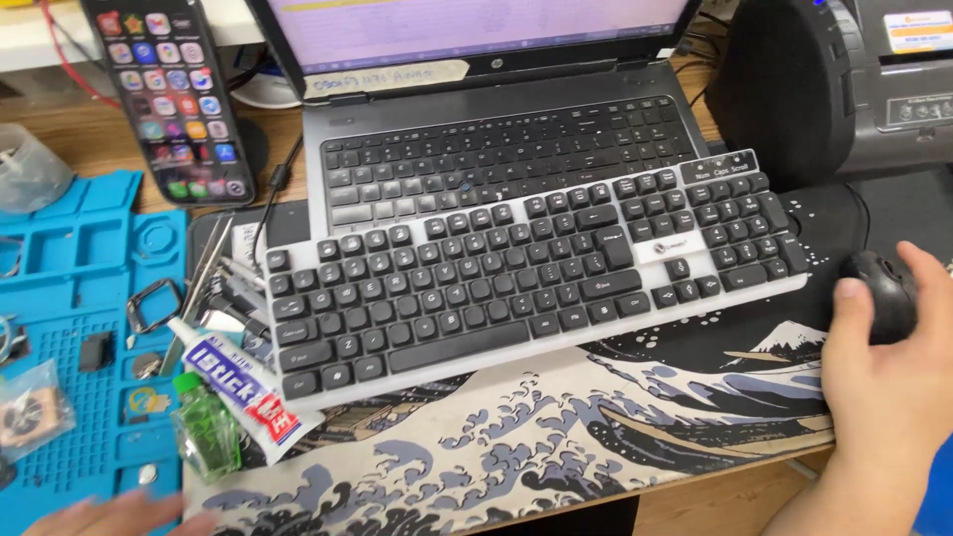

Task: Repairing a smartwatch using precision tools followed by data entry on a laptop.

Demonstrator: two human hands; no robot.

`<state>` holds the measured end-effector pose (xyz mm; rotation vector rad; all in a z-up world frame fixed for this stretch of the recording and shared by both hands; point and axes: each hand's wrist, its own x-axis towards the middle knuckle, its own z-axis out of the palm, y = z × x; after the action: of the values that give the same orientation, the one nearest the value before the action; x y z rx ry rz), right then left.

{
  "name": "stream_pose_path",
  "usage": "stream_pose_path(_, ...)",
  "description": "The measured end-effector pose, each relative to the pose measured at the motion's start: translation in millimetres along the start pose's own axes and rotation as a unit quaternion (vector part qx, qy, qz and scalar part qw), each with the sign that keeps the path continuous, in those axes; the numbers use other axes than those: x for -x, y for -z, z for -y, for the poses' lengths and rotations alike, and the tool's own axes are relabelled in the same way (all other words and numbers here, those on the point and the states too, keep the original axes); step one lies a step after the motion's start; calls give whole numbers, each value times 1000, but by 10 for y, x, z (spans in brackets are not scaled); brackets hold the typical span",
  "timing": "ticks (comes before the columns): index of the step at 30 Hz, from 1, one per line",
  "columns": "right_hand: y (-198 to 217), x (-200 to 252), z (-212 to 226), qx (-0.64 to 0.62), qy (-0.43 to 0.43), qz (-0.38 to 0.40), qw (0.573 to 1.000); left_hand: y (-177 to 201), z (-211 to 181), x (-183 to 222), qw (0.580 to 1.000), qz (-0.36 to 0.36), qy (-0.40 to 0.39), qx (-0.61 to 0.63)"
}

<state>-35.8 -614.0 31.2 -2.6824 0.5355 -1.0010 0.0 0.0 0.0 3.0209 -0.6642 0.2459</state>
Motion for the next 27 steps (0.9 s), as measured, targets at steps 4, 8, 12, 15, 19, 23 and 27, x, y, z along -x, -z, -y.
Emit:
stream_pose_path(4,20,-57,825,-117,203,41,971,739,-1504,-1008,980,-167,-42,100)
stream_pose_path(8,-26,-125,1657,-68,329,195,921,691,-1702,-1369,988,-125,-41,83)
stream_pose_path(12,-56,-218,1830,-75,350,219,908,569,-1704,-1394,988,-149,-18,47)
stream_pose_path(15,-100,-254,1893,-77,357,214,906,550,-1634,-1351,987,-153,-5,39)
stream_pose_path(19,-142,-247,1950,-97,363,182,909,557,-1617,-1360,988,-148,5,38)
stream_pose_path(23,-218,-179,1930,-59,345,221,910,526,-1639,-1378,989,-147,-2,34)
stream_pose_path(27,-206,-159,1875,-91,339,196,916,520,-1640,-1387,990,-135,-5,33)
